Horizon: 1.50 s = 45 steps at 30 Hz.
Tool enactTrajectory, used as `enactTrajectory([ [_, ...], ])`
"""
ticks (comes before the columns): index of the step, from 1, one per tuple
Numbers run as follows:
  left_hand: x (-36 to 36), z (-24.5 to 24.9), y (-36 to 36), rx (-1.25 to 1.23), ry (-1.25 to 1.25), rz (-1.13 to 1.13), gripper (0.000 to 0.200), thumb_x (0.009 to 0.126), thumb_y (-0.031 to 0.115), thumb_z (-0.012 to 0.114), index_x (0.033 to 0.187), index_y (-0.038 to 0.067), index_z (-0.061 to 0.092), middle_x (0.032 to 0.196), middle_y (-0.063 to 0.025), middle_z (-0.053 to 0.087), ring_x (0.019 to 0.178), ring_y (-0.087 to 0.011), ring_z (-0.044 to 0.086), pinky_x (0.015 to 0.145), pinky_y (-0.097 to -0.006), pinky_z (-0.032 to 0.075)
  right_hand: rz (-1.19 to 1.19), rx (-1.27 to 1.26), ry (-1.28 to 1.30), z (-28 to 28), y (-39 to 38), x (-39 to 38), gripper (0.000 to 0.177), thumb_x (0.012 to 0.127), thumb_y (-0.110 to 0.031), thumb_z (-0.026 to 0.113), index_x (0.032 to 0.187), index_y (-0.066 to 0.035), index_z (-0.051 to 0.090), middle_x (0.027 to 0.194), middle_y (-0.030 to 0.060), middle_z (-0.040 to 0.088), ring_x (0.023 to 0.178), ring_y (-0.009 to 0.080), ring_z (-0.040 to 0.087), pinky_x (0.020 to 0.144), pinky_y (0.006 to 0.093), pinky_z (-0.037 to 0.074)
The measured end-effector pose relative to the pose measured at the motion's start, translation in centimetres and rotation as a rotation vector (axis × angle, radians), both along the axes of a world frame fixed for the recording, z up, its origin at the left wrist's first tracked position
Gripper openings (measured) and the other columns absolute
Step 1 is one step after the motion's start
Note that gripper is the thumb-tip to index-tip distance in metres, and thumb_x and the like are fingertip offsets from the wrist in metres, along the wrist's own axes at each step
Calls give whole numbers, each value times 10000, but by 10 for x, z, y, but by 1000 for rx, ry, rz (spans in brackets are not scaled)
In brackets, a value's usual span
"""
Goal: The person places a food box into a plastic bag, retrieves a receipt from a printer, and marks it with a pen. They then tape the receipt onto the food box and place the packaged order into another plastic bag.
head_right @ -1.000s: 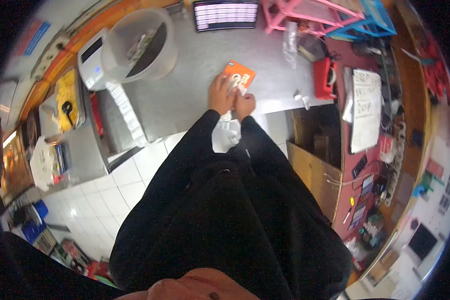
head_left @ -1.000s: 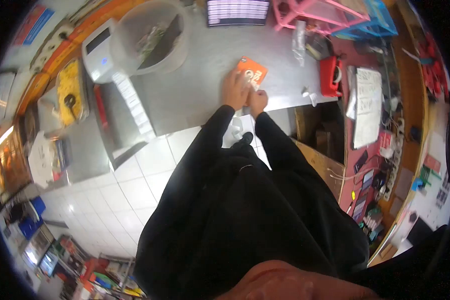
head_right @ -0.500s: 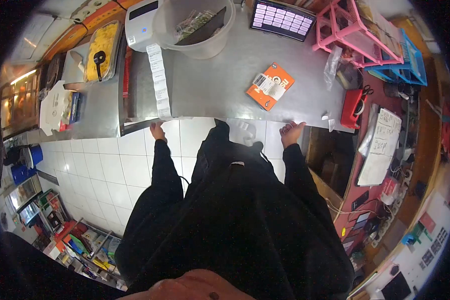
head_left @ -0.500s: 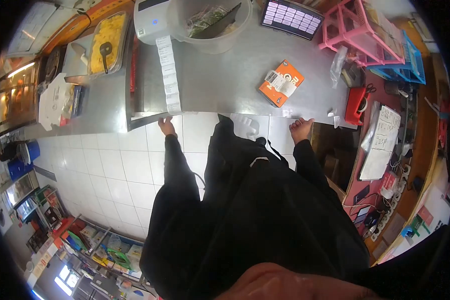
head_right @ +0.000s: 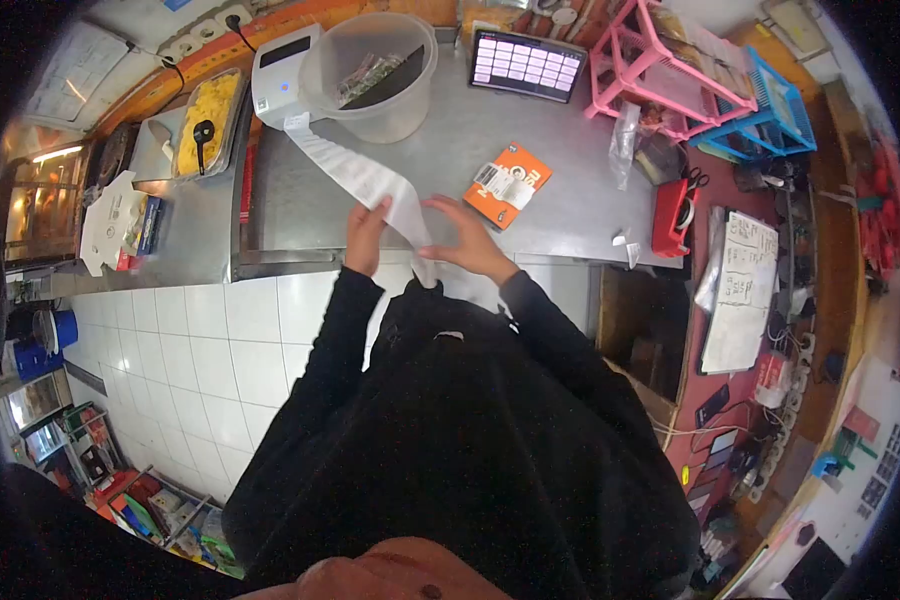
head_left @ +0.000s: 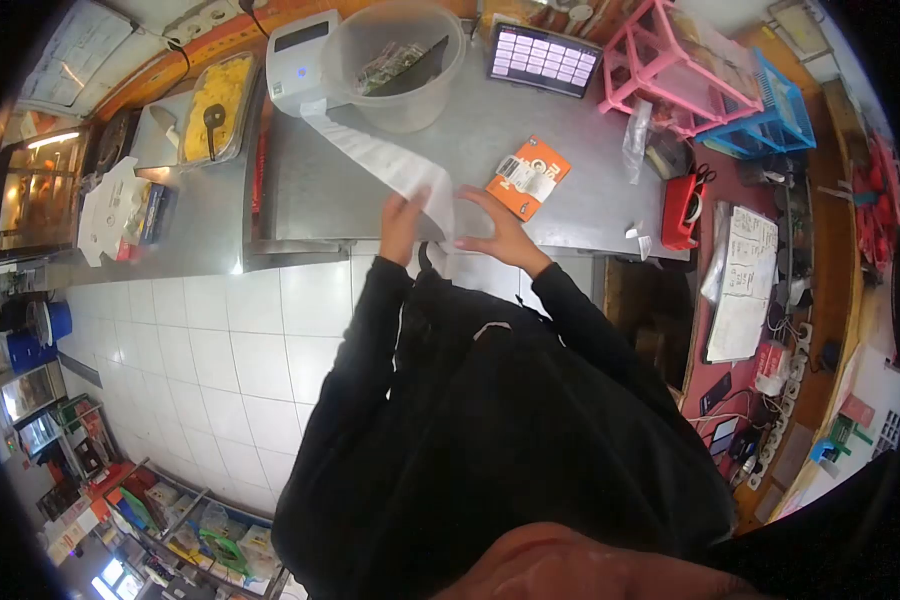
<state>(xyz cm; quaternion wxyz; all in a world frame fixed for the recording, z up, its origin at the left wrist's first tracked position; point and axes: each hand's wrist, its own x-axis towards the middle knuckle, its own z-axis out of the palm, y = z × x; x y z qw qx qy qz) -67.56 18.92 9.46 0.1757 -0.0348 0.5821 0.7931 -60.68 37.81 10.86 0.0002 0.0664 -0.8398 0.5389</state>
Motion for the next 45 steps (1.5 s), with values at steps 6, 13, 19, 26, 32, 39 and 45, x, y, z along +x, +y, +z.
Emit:
enactTrajectory([
  [6, -48, 131, -3, 347, 98, -3, 305, 901, 137, 556, 1167, -6, 514, 1103, -96, 613, 989, -198, 619, 852, -356, 495, 180, -484, -233, 75, -15, -14, 559, 691, -171, 817, 1147, -39, 523, 1084, 97, 645, 997, 147, 604, 839, 286, 467],
  [13, -90, 155, -38, 441, 210, 132, 273, 893, 45, 543, 1153, -31, 518, 1124, -120, 597, 1052, -211, 583, 914, -331, 458, 108, -478, -267, 101, 0, 28, 449, 680, -96, 815, 1056, -10, 585, 903, 72, 684, 826, 107, 627, 757, 258, 486],
  [19, -100, 188, -56, 374, 328, 140, 336, 908, 54, 498, 1213, -82, 460, 1202, -196, 562, 1131, -264, 544, 981, -358, 416, 154, -357, -331, 94, 23, 59, 374, 717, -112, 785, 1042, 15, 649, 936, 61, 685, 845, 103, 619, 775, 260, 485],
  [26, -90, 190, -41, 348, 276, 124, 335, 937, 118, 486, 1220, -56, 445, 1217, -199, 557, 1121, -249, 555, 951, -365, 445, 239, -418, -287, 112, 24, 64, 413, 750, -90, 756, 1121, 11, 606, 1013, 79, 672, 914, 132, 633, 825, 287, 495],
  [32, -58, 208, -23, 420, 272, -36, 366, 919, 122, 538, 1244, -3, 425, 1235, -190, 560, 1007, -223, 617, 843, -343, 517, 199, -482, -296, 119, 17, 62, 393, 775, -48, 723, 1139, 13, 588, 1042, 79, 659, 933, 130, 630, 840, 280, 492],
  [39, 6, 182, 14, 129, 243, -383, 493, 903, 131, 572, 1340, 4, 382, 1183, -188, 602, 1052, -199, 607, 899, -318, 485, 90, -640, -185, 119, 5, 63, 321, 840, -88, 671, 1130, 19, 586, 1011, 60, 654, 924, 113, 616, 821, 269, 487],
  [45, 26, 178, 21, 150, 224, -371, 316, 878, 17, 563, 1186, -20, 506, 1132, -154, 629, 1036, -178, 605, 878, -298, 482, -26, -637, -128, 107, 2, 64, 264, 930, -163, 569, 1122, 18, 591, 991, 44, 646, 892, 94, 597, 782, 255, 472],
])
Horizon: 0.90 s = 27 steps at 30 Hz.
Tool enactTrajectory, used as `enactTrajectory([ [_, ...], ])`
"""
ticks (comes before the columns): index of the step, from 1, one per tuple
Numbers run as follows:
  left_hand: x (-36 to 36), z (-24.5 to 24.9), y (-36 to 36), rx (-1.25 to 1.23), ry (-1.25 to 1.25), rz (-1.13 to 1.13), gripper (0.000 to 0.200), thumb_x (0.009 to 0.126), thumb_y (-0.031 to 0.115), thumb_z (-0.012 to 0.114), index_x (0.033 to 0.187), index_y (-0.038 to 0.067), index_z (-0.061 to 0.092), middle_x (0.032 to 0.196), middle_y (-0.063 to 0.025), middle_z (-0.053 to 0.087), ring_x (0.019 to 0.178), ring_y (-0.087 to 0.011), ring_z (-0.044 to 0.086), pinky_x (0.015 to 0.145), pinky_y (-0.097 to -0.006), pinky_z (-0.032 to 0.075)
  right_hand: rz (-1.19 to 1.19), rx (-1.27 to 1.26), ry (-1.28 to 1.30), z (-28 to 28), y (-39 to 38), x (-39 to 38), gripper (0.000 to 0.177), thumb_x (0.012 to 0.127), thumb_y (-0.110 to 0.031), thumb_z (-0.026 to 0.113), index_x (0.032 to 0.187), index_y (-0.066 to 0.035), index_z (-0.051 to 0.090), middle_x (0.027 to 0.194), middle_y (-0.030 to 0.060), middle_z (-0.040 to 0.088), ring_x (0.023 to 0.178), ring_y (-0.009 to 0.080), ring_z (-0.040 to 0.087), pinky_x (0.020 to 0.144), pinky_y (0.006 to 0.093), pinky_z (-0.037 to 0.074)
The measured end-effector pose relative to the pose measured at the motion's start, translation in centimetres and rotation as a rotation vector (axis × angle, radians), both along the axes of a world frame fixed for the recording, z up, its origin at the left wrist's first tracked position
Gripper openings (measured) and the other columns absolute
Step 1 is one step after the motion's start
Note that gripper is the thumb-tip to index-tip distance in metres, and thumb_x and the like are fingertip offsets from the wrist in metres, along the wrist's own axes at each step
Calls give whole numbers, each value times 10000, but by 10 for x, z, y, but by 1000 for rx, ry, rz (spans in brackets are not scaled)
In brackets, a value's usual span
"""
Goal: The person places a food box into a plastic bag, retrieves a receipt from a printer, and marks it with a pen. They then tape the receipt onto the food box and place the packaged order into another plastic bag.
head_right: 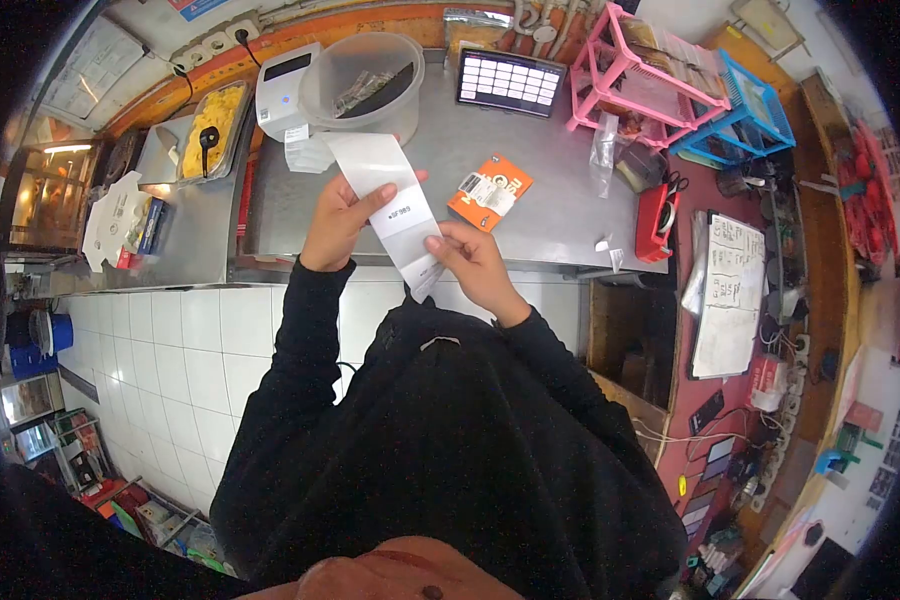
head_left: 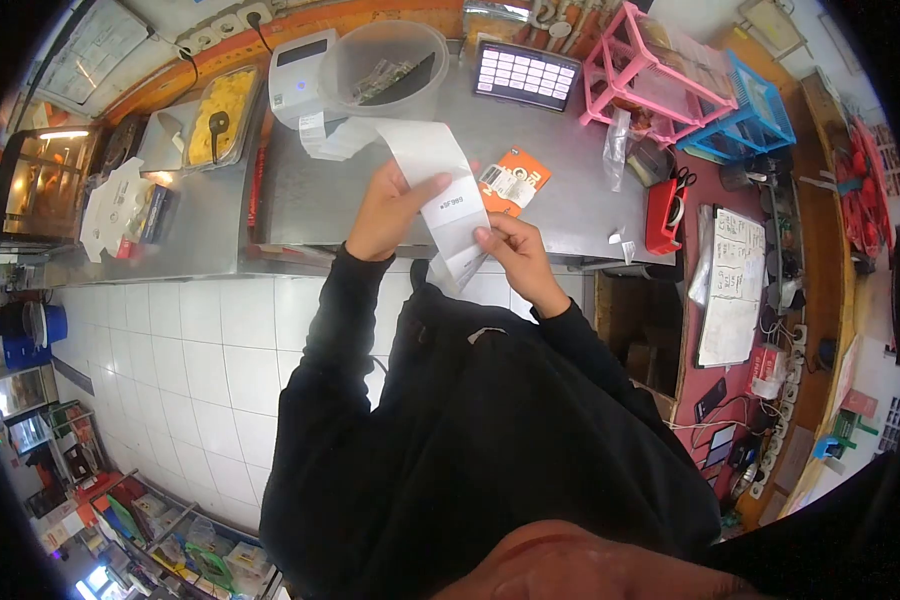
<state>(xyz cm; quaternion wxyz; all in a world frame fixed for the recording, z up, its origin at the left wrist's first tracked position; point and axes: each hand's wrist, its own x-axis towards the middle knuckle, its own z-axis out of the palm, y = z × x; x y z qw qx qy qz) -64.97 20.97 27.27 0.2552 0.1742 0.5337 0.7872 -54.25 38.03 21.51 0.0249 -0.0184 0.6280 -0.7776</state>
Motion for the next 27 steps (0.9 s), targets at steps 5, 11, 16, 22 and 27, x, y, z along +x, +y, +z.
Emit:
enactTrajectory([
  [5, 4, -15, -5, -143, 1, 342, 394, 833, 89, 664, 1188, 9, 512, 1059, -99, 613, 941, -164, 599, 821, -290, 476, -86, -48, 20, 3, -10, 0, 302, 934, -171, 564, 1173, 15, 580, 986, 51, 657, 879, 86, 592, 770, 250, 463],
  [11, 39, -52, -22, -619, 881, 834, 431, 667, 157, 807, 1049, 65, 630, 962, -75, 593, 881, -218, 550, 752, -340, 421, -146, 131, -93, -13, -11, 7, 294, 902, -87, 580, 1166, 42, 580, 940, 81, 673, 807, 97, 606, 703, 240, 478],
  [16, 66, -77, -10, -641, 866, 542, 307, 606, 168, 823, 882, 96, 709, 887, -29, 613, 798, -207, 556, 697, -323, 426, -94, 338, -53, -29, -23, 12, 229, 857, -35, 587, 1070, 36, 627, 914, 135, 674, 761, 134, 622, 657, 257, 487],
  [22, 56, -91, -25, -633, 794, 334, 244, 667, 111, 781, 904, 93, 728, 860, -27, 640, 773, -191, 573, 681, -300, 452, -7, 436, -10, -43, -20, 4, 197, 830, -26, 599, 1019, 4, 642, 921, 144, 671, 727, 196, 634, 637, 287, 483],
  [27, 47, -96, -35, -630, 777, 190, 178, 729, 71, 728, 907, 71, 721, 836, -29, 638, 755, -197, 576, 654, -289, 460, -2, 459, -26, -53, -21, 4, 190, 816, -28, 607, 998, 3, 650, 926, 146, 673, 719, 201, 631, 637, 287, 483],
])
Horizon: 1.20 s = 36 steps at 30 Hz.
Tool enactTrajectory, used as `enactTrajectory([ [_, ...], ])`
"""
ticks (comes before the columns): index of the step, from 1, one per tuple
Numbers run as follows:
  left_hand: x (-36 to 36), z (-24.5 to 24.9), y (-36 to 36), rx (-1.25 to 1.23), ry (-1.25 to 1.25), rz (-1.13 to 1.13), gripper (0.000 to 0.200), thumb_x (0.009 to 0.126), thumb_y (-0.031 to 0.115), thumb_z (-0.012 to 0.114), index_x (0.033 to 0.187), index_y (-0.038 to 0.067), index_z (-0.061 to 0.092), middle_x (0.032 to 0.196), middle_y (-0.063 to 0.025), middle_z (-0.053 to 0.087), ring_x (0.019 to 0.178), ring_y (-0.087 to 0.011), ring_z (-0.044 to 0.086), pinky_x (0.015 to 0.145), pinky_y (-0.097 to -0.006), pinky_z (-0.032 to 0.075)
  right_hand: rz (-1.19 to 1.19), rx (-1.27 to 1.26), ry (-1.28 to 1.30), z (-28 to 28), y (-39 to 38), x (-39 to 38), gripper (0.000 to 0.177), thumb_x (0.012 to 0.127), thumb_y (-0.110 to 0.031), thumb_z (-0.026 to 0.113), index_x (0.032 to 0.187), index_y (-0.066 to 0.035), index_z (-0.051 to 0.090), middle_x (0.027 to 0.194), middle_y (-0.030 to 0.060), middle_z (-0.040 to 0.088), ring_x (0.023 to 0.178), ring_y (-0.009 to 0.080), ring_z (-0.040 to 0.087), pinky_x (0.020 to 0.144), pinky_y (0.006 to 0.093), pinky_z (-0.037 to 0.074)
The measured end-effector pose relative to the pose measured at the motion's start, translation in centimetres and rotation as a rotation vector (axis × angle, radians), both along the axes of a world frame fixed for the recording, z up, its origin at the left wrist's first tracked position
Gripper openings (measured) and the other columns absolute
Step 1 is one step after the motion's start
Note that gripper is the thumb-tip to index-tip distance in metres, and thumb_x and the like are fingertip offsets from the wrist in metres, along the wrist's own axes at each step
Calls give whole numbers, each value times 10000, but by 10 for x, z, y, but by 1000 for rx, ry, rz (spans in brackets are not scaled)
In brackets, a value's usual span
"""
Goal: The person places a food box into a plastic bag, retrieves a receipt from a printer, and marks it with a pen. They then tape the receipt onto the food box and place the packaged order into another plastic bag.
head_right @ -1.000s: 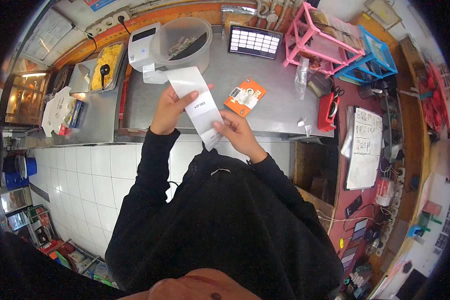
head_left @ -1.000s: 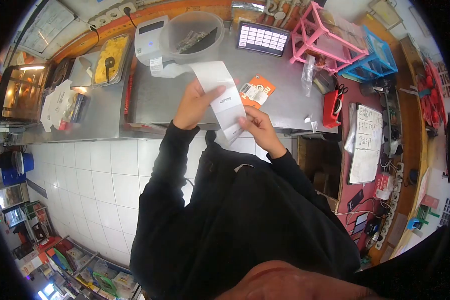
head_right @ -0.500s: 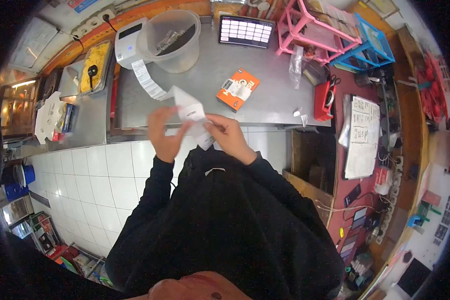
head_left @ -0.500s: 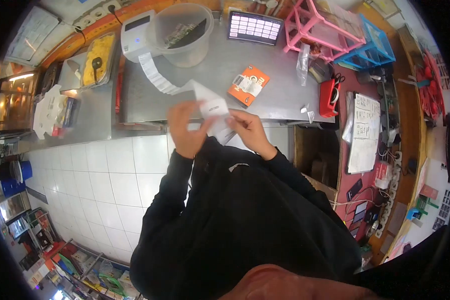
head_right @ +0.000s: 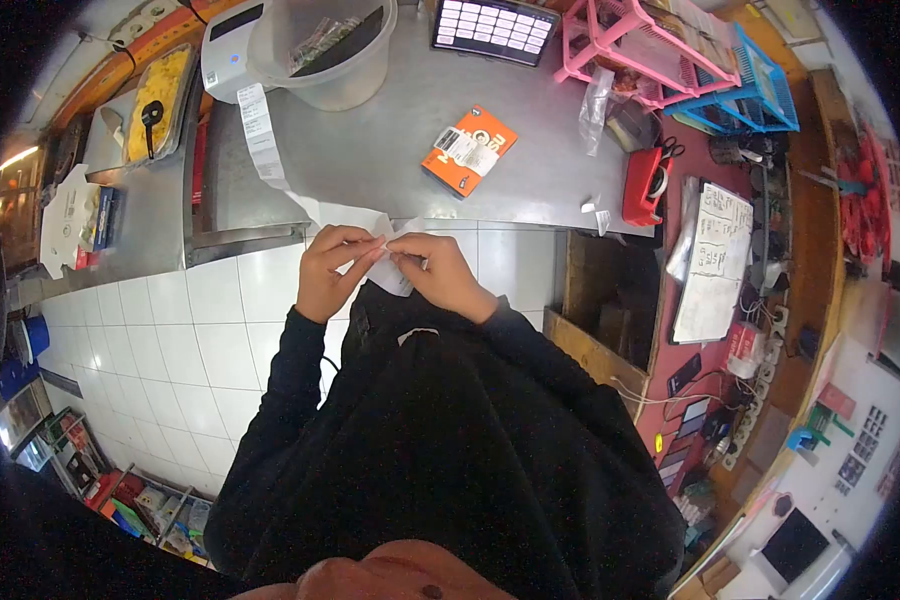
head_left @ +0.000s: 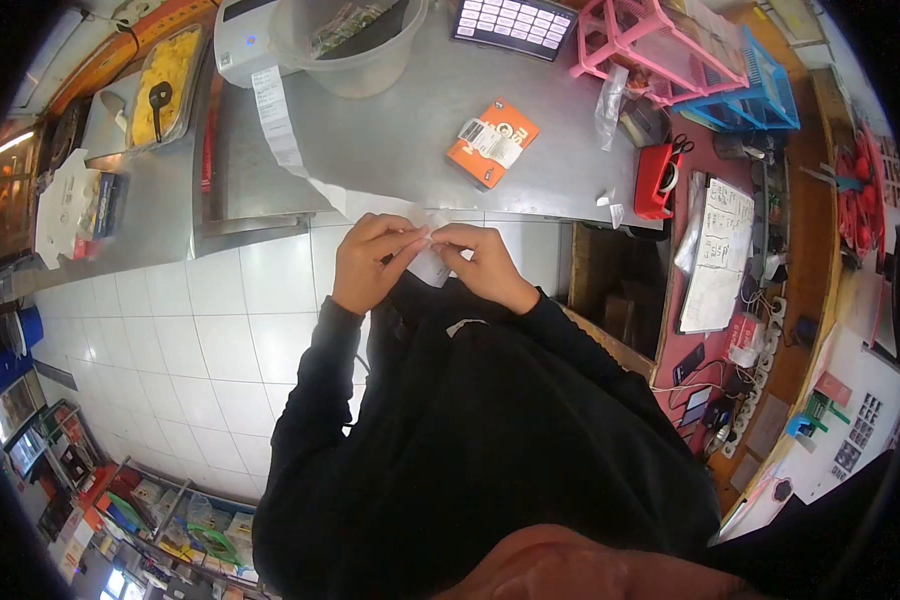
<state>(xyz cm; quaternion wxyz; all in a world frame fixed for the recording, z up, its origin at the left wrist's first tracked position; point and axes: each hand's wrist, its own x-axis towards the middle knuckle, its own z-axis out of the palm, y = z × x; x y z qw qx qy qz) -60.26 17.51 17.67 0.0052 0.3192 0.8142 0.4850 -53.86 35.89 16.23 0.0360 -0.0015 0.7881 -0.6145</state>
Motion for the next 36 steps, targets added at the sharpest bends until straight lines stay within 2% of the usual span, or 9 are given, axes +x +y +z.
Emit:
enactTrajectory([
  [5, 1, -2, 4, 60, 5, 52, 143, 761, -7, 664, 891, 32, 707, 824, -70, 641, 677, -189, 571, 631, -281, 467, -9, -25, -59, -6, 0, 0, 216, 812, -30, 608, 1020, 15, 644, 926, 154, 673, 712, 196, 634, 646, 283, 488],
  [9, -2, -29, -1, 315, -89, 443, 119, 807, -26, 597, 882, 15, 679, 848, -72, 650, 653, -125, 552, 589, -248, 439, -48, -84, -185, -12, 9, 2, 263, 821, -41, 603, 1079, 2, 628, 916, 141, 674, 745, 171, 631, 655, 284, 496],
  [11, -15, -36, -9, 426, -53, 713, 113, 860, 0, 564, 905, 17, 666, 893, -58, 651, 669, -88, 522, 586, -228, 418, -160, 170, -58, -16, 18, 7, 271, 835, -60, 608, 1103, -24, 627, 931, 125, 669, 774, 148, 621, 665, 285, 498],
  [13, -25, -3, -5, 435, 51, 824, 142, 816, 34, 647, 944, 60, 702, 946, -68, 639, 816, -166, 573, 672, -246, 444, -224, 178, -70, -12, 24, 9, 263, 852, -90, 610, 1111, -45, 630, 956, 107, 662, 801, 136, 613, 679, 286, 499],
  [17, -19, 2, 16, 69, 662, 594, 267, 719, 83, 732, 976, 151, 723, 992, -41, 604, 880, -219, 539, 679, -314, 438, -240, -422, -266, 19, 30, 5, 250, 905, -220, 598, 1048, -21, 647, 968, 79, 654, 816, 118, 607, 717, 269, 496],
  [19, -5, -11, 34, 11, 620, 318, 265, 679, 166, 773, 925, 254, 732, 1006, -17, 565, 893, -210, 542, 714, -349, 422, -292, -731, -301, 46, 25, 2, 267, 912, -245, 593, 1001, -2, 656, 940, 66, 659, 809, 107, 604, 719, 256, 493],
  [25, 4, -35, 73, 82, 678, 78, 362, 626, 163, 783, 973, 245, 719, 1063, -30, 525, 898, -217, 502, 755, -362, 410, -456, -631, -339, 17, 36, 7, 201, 889, -240, 630, 917, -44, 664, 880, 25, 661, 779, 98, 604, 697, 243, 485],
  [28, -1, -40, 74, 47, 506, 47, 325, 684, 158, 749, 1002, 219, 714, 1076, -49, 525, 925, -237, 495, 790, -382, 411, -658, -715, -427, -2, 42, -1, 195, 859, -245, 666, 894, -53, 667, 823, 5, 651, 723, 89, 590, 661, 234, 468],
  [36, -53, -133, 89, 63, 45, 105, 225, 744, 85, 683, 955, 163, 693, 980, -54, 540, 886, -244, 508, 778, -362, 419, -893, -320, -439, -110, 69, -64, 214, 749, -212, 769, 810, -15, 710, 725, 15, 635, 643, 78, 543, 579, 234, 399],
])
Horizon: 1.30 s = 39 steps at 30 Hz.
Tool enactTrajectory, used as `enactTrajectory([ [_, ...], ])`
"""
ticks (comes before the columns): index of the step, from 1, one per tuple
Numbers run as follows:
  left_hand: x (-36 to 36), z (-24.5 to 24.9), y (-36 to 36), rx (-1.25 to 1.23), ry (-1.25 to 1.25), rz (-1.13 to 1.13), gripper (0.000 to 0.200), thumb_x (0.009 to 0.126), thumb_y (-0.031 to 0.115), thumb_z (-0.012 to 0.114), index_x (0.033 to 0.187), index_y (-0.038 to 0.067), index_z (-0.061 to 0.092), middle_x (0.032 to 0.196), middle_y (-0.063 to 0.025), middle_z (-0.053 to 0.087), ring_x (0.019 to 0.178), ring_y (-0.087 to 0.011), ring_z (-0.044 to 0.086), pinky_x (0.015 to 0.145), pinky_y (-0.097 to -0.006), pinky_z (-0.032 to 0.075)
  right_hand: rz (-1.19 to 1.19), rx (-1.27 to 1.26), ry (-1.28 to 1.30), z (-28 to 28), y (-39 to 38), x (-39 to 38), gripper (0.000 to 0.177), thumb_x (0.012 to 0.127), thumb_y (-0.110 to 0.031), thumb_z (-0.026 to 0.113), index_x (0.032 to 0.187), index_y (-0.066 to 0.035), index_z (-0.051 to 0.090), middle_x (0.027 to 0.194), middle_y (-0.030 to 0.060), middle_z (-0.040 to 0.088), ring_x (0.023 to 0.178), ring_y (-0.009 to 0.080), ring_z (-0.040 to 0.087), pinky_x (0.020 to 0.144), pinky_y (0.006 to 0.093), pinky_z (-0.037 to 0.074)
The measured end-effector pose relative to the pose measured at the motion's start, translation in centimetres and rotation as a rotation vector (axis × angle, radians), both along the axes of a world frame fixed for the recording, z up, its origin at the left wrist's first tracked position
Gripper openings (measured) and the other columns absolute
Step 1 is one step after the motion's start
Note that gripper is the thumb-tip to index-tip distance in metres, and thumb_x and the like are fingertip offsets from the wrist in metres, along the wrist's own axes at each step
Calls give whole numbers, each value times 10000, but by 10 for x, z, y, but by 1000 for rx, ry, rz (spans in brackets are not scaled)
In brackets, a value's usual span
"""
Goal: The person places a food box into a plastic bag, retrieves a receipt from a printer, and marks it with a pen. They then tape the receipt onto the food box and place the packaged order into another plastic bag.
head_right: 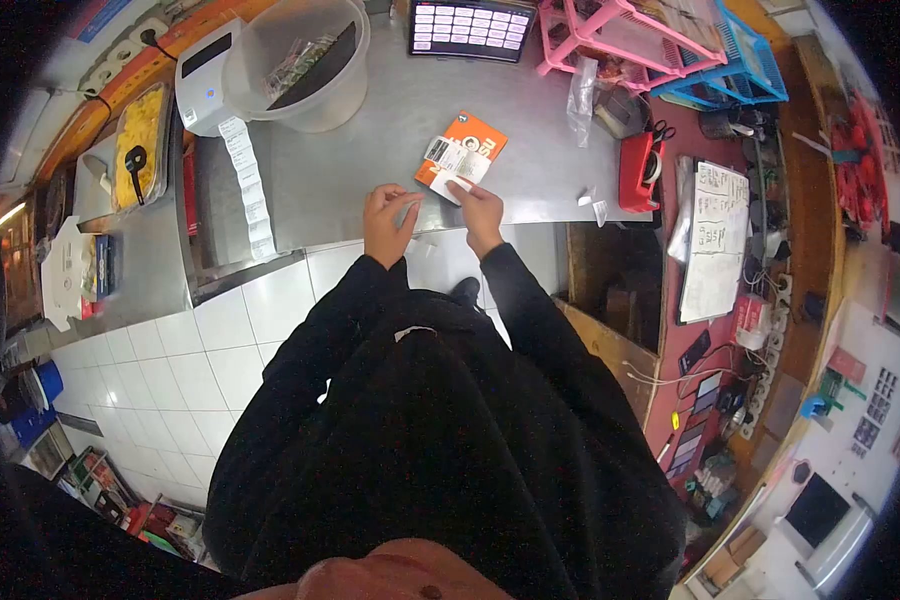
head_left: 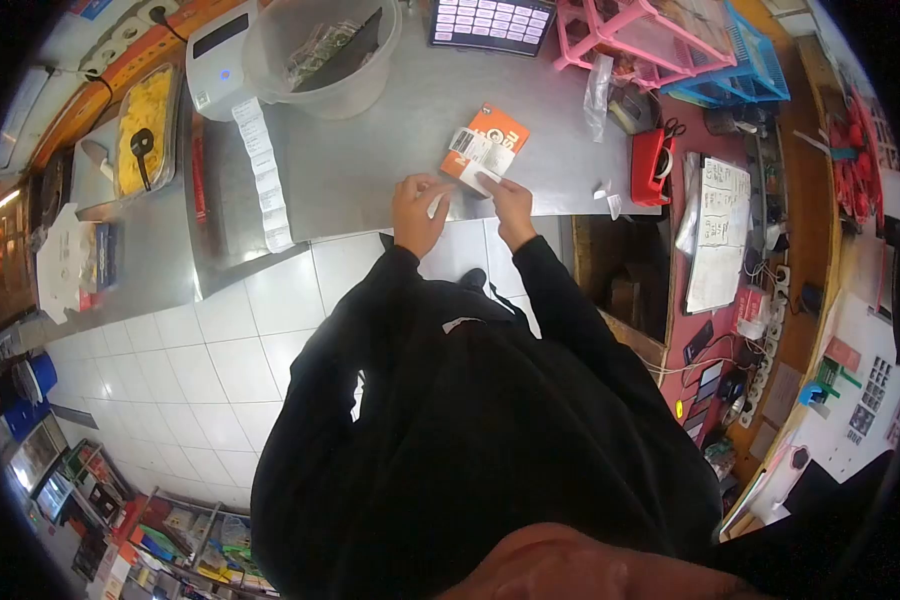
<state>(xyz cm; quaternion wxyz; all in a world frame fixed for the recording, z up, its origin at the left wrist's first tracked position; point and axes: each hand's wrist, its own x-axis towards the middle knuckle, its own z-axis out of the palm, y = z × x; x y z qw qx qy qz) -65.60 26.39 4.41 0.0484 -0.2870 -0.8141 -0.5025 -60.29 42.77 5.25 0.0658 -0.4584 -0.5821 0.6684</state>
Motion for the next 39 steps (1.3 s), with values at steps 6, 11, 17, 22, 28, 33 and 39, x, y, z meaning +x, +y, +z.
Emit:
enactTrajectory([
  [6, -36, -29, 7, -78, -93, -37, 247, 738, 70, 692, 972, 150, 690, 989, -72, 523, 921, -254, 501, 818, -359, 419, 78, 484, -281, -51, -9, -36, 339, 685, -311, 775, 652, 10, 670, 625, 90, 629, 543, 190, 581, 541, 324, 436],
  [11, -58, -49, 21, -88, -152, -16, 311, 740, 100, 696, 1046, 130, 649, 1037, -95, 518, 987, -286, 495, 876, -390, 404, 115, 682, -485, -32, -25, -45, 385, 633, -387, 753, 642, -12, 669, 720, 165, 653, 653, 300, 635, 635, 421, 463],
  [17, -77, -88, 53, -94, -305, -192, 453, 752, 152, 714, 1176, 81, 574, 1091, -146, 549, 1035, -301, 535, 884, -400, 448, -53, 858, -470, -53, -31, -42, 471, 609, -389, 802, 763, 20, 627, 838, 168, 639, 759, 316, 622, 723, 408, 475],
  [22, -78, -103, 53, 27, -536, -209, 513, 762, 202, 739, 1215, 56, 545, 1044, -118, 611, 863, -230, 620, 741, -343, 511, -319, 629, -348, -67, -22, -23, 665, 560, -366, 885, 941, 20, 500, 923, 167, 580, 839, 253, 597, 720, 354, 483],
  [28, -73, -106, 49, 37, -758, -218, 547, 737, 263, 765, 1188, 29, 562, 1043, -149, 632, 950, -261, 605, 835, -363, 470, -391, 277, -96, -104, -1, -4, 609, 652, -394, 841, 972, -4, 500, 779, 96, 595, 704, 138, 578, 610, 270, 473],
  [33, -67, -82, 50, -54, -577, -156, 466, 747, 280, 761, 1101, 13, 617, 1027, -151, 639, 910, -239, 615, 804, -350, 481, -299, 257, -34, -94, -3, 1, 536, 702, -350, 817, 979, -20, 499, 717, 66, 592, 613, 115, 562, 542, 246, 458],
  [39, -67, -125, 55, -48, -520, -122, 396, 788, 259, 741, 1083, 11, 647, 961, -120, 659, 827, -179, 626, 744, -309, 498, 21, 25, 104, -66, 25, 40, 519, 775, -117, 738, 1168, -6, 418, 818, 131, 636, 620, 155, 627, 527, 270, 526],
])
